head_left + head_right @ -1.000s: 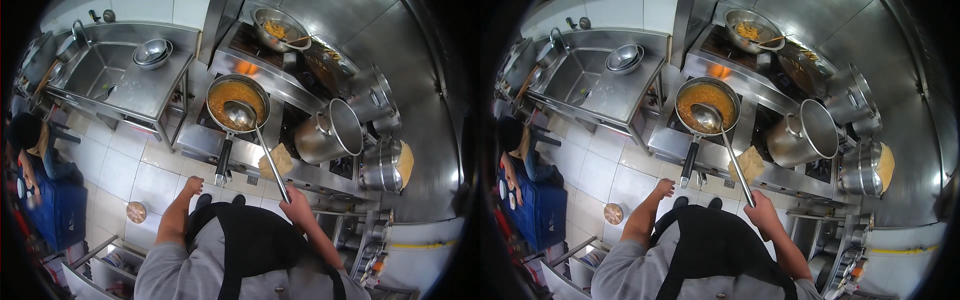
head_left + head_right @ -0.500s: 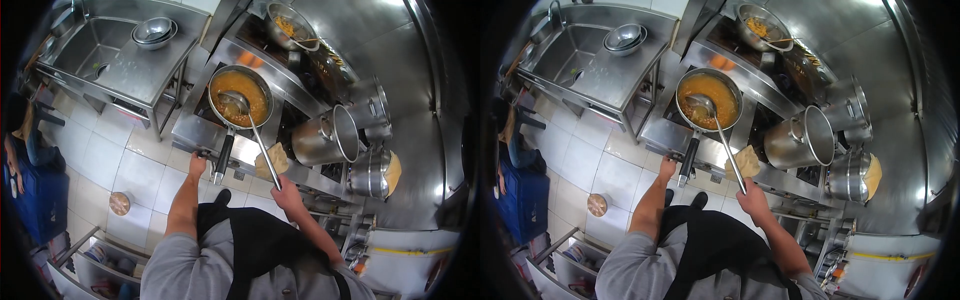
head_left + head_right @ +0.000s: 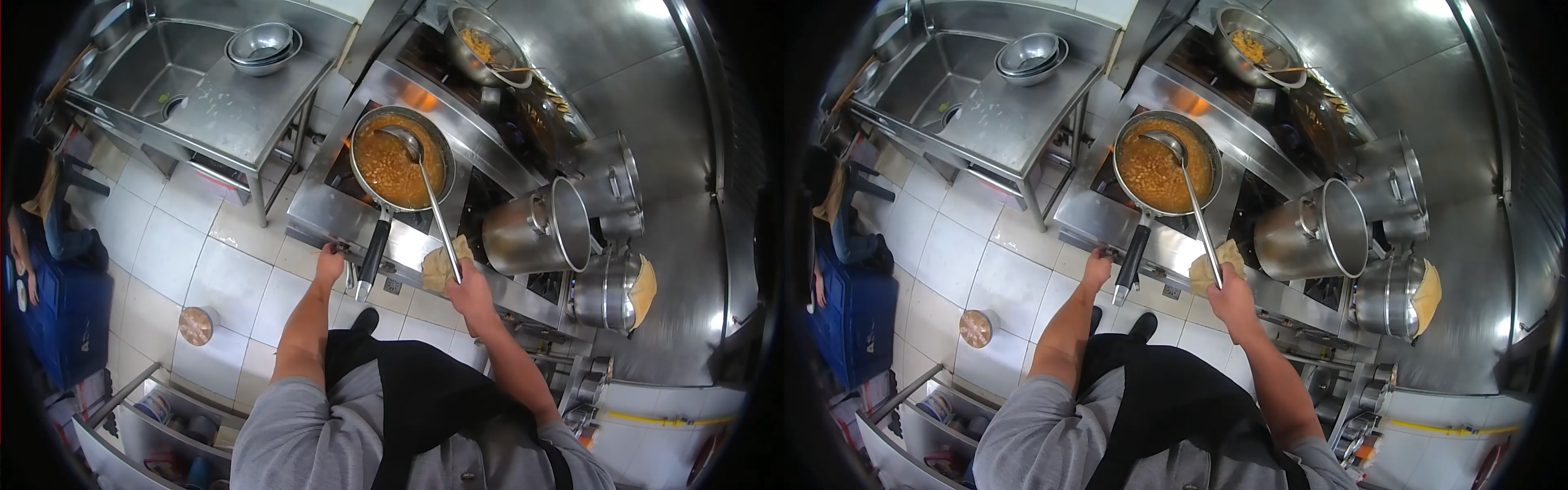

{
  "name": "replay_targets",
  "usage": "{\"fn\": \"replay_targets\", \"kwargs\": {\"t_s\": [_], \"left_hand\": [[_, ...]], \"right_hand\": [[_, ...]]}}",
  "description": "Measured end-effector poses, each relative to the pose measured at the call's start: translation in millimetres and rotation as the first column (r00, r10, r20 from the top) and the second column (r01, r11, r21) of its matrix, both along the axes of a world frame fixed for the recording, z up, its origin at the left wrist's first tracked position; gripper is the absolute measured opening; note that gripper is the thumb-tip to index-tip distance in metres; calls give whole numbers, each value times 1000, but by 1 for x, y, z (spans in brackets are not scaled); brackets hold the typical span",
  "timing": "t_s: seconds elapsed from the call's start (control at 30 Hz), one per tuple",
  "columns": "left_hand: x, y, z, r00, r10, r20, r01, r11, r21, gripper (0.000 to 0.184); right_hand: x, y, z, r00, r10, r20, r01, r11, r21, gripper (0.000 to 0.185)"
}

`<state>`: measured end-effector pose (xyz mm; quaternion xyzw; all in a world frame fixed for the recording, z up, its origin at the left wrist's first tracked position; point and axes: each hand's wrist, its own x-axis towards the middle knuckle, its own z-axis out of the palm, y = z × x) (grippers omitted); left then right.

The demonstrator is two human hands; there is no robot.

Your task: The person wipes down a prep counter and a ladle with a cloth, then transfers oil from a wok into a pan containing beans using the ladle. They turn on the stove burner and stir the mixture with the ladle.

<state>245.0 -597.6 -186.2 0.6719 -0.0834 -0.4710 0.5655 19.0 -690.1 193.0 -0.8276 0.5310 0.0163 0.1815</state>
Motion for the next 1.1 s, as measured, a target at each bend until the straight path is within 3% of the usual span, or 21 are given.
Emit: {"fn": "replay_targets", "kwargs": {"t_s": [0.07,0.13,0.17,0.33,0.43,0.5,0.67,0.9,1.1], "left_hand": [[-1,-3,3,1000,15,-10,-15,1000,7,53],[-2,-2,8,987,13,160,-13,1000,1,52],[-2,-1,13,987,14,160,-15,1000,3,52],[-3,3,52,952,-78,297,35,989,146,48],[-4,9,81,943,-109,314,63,986,154,49],[-7,8,70,927,-108,358,57,987,149,50],[-16,8,77,874,-184,449,108,976,189,53],[-20,17,109,825,-296,481,198,949,245,56],[-24,22,110,666,-476,574,316,877,361,60]], "right_hand": [[2,-3,-1,999,-29,17,29,999,-19,30],[4,-6,0,1000,-14,27,15,999,-34,30],[4,-6,0,999,-2,37,4,999,-49,30],[-1,-11,-2,997,-30,69,33,998,-44,29],[-5,-11,2,993,-55,102,57,998,-16,27],[-2,-11,9,989,-91,118,90,996,17,27],[-3,-21,16,996,2,91,11,989,-148,26],[5,-31,13,996,30,87,-17,990,-143,24],[5,-27,5,997,43,56,-32,983,-183,25]]}}
